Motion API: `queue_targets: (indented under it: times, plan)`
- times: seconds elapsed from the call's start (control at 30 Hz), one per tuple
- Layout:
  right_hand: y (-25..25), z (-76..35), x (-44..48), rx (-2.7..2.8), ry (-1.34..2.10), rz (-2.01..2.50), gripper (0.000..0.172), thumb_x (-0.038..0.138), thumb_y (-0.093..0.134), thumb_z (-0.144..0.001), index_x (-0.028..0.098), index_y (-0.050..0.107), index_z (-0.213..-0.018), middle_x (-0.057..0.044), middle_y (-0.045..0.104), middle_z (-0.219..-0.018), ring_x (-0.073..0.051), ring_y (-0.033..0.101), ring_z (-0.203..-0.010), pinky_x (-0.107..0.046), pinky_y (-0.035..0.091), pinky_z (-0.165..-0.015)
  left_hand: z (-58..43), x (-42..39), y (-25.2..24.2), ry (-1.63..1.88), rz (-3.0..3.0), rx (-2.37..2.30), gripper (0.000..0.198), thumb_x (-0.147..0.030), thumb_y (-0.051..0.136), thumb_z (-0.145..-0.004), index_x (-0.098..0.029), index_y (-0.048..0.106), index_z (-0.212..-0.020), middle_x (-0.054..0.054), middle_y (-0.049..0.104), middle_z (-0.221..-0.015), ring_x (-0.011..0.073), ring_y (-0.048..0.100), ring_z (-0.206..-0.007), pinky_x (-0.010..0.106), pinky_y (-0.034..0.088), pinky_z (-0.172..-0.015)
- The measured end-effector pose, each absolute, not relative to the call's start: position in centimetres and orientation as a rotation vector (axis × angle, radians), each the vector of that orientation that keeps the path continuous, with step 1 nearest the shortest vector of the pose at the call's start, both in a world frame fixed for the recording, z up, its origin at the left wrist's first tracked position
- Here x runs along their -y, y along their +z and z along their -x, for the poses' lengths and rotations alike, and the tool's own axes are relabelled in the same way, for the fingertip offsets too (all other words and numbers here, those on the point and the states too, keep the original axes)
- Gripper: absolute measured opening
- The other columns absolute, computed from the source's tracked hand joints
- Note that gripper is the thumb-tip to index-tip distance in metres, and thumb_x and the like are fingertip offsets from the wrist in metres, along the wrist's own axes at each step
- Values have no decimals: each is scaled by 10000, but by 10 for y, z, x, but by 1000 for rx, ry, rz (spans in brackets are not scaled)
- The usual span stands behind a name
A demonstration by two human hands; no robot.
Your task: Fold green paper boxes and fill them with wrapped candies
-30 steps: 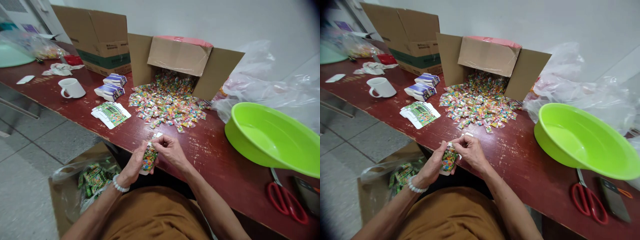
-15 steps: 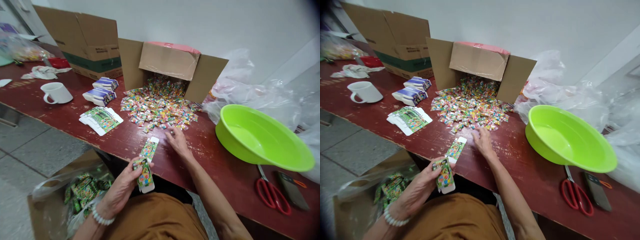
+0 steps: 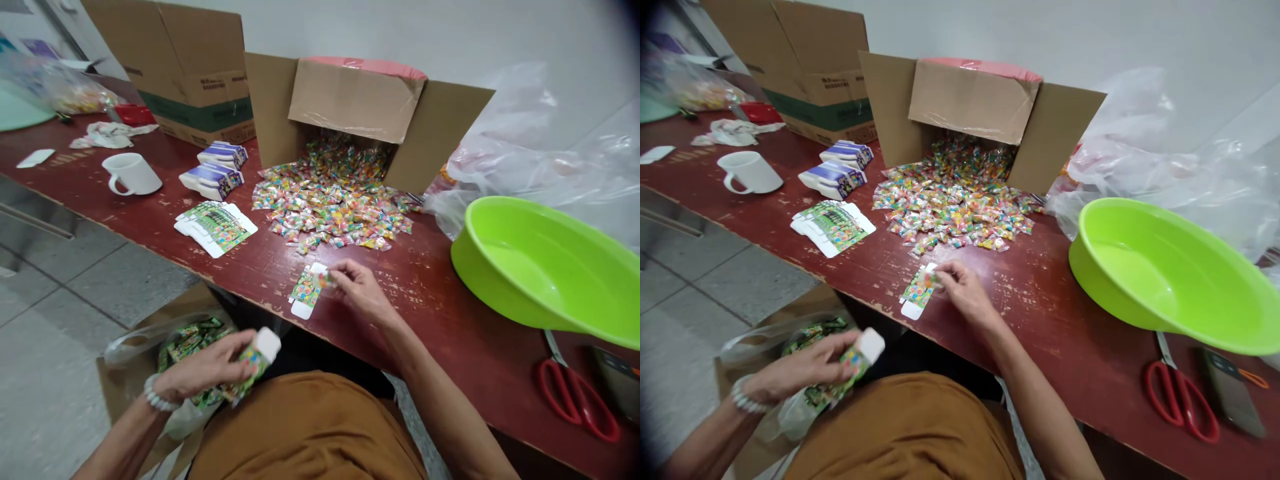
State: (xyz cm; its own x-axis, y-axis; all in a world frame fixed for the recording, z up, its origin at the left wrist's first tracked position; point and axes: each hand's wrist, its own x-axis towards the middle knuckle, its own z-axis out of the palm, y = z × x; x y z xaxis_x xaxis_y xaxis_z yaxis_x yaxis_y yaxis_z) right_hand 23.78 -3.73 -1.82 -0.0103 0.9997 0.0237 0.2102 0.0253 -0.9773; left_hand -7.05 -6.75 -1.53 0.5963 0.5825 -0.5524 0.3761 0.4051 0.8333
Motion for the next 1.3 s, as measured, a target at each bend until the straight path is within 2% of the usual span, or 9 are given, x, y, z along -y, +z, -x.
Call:
queue_targets:
  times: [0.13, 0.3, 0.4, 0.47, 0.63, 0.77, 0.9, 1.0, 1.3]
  plan:
    - [0, -200, 63, 1612, 1000, 1103, 102, 272, 575, -923, 224, 664, -921, -16, 641, -855, -156, 594, -796, -289, 467, -754, 41, 66, -4, 451, -1102, -964, 380, -354, 670, -834, -221, 554, -1170, 53, 681, -979, 175, 643, -780, 268, 511, -697]
    - [10, -189, 62, 1834, 751, 977, 91, 184, 572, -927, 225, 653, -921, -33, 635, -868, -160, 589, -788, -286, 467, -734, 8, 70, 10, 501, -1236, -978, 297, -226, 581, -788, -204, 521, -1078, -3, 628, -803, 145, 586, -661, 245, 487, -596]
    - [12, -192, 62, 1905, 817, 949, 56, 201, 619, -904, 229, 650, -941, -20, 662, -854, -153, 600, -762, -285, 473, -725, -4, 69, 15, 525, -1343, -980, 325, -174, 554, -730, -205, 500, -1049, -26, 605, -761, 129, 555, -594, 234, 462, -544]
    - [12, -194, 62, 1829, 912, 977, 128, 240, 666, -879, 237, 647, -1005, -8, 668, -855, -144, 600, -730, -276, 474, -692, -8, 68, 16, 571, -1357, -973, 355, -164, 551, -716, -205, 494, -1064, -31, 602, -748, 128, 553, -586, 234, 462, -540]
    - [9, -201, 59, 1316, 1142, 1049, 215, 356, 692, -859, 241, 626, -1029, -7, 646, -898, -135, 579, -720, -259, 484, -650, -12, 68, 9, 704, -1227, -883, 358, -263, 586, -797, -190, 500, -1137, 6, 627, -790, 152, 588, -632, 261, 493, -574]
    - [7, -199, 57, 1206, 1390, 1075, 319, 326, 797, -730, 215, 638, -983, -7, 657, -921, -124, 582, -706, -249, 496, -631, -10, 68, -1, 715, -1282, -787, 404, -368, 621, -844, -193, 518, -1193, 28, 645, -839, 165, 592, -688, 271, 492, -619]
    - [9, -193, 61, 1078, 1677, 1029, 392, 358, 824, -701, 217, 629, -1010, 6, 648, -832, -133, 605, -632, -251, 508, -542, -12, 70, -2, 709, -1250, -780, 413, -500, 615, -867, -196, 574, -1144, 38, 656, -840, 178, 590, -703, 271, 485, -619]
    - [12, -194, 64, 1016, 1670, 975, 356, 388, 823, -726, 219, 647, -986, -3, 651, -898, -112, 602, -658, -215, 495, -534, -15, 73, -2, 750, -1089, -770, 460, -609, 528, -887, -200, 603, -1086, 40, 669, -794, 176, 594, -641, 271, 486, -573]
    - [1, -191, 70, 823, 1904, 785, 422, 368, 858, -707, 209, 632, -1026, 19, 643, -856, -63, 550, -532, -192, 496, -496, -28, 76, 2, 851, -878, -823, 478, -593, 609, -836, -135, 629, -969, 63, 685, -717, 165, 605, -536, 260, 512, -470]
